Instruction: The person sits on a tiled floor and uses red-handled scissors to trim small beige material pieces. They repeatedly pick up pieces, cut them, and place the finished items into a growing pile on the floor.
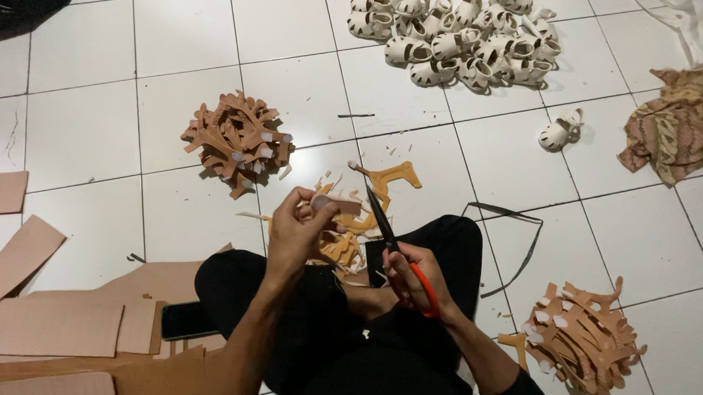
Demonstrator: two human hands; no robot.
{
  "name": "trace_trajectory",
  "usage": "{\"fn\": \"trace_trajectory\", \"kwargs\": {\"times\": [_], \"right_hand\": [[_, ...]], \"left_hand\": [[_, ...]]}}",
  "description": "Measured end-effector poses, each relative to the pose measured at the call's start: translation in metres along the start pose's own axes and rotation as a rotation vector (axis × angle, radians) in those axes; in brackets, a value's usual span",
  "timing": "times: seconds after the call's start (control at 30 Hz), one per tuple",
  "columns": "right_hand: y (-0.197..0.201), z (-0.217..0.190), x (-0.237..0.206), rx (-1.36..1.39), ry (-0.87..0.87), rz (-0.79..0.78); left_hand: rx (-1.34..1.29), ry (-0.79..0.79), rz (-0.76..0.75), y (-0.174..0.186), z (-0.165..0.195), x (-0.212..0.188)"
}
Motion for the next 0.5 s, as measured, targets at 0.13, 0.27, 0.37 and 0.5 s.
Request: {"fn": "trace_trajectory", "kwargs": {"times": [0.13, 0.27, 0.37, 0.5], "right_hand": [[0.001, -0.014, -0.005, -0.286, 0.013, -0.118], [-0.001, -0.017, -0.008, -0.437, 0.000, -0.233], [-0.001, -0.017, -0.008, -0.479, 0.099, -0.244], [0.007, -0.001, -0.008, -0.552, 0.037, -0.184]], "left_hand": [[0.463, -0.096, -0.093, 0.012, 0.025, 0.000], [0.572, -0.022, -0.163, 0.009, 0.027, -0.002], [0.517, -0.032, -0.177, 0.008, 0.028, -0.005], [0.413, -0.031, -0.228, 0.009, 0.019, -0.004]]}}
Point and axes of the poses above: each hand's wrist, its own x-axis towards the middle knuckle, its own y-axis out of the back of the hand, z = x × y, the point moved 6 cm from there along x, towards the middle knuckle, and after that the axes turned 1 degree about y, right-handed, at the moved point
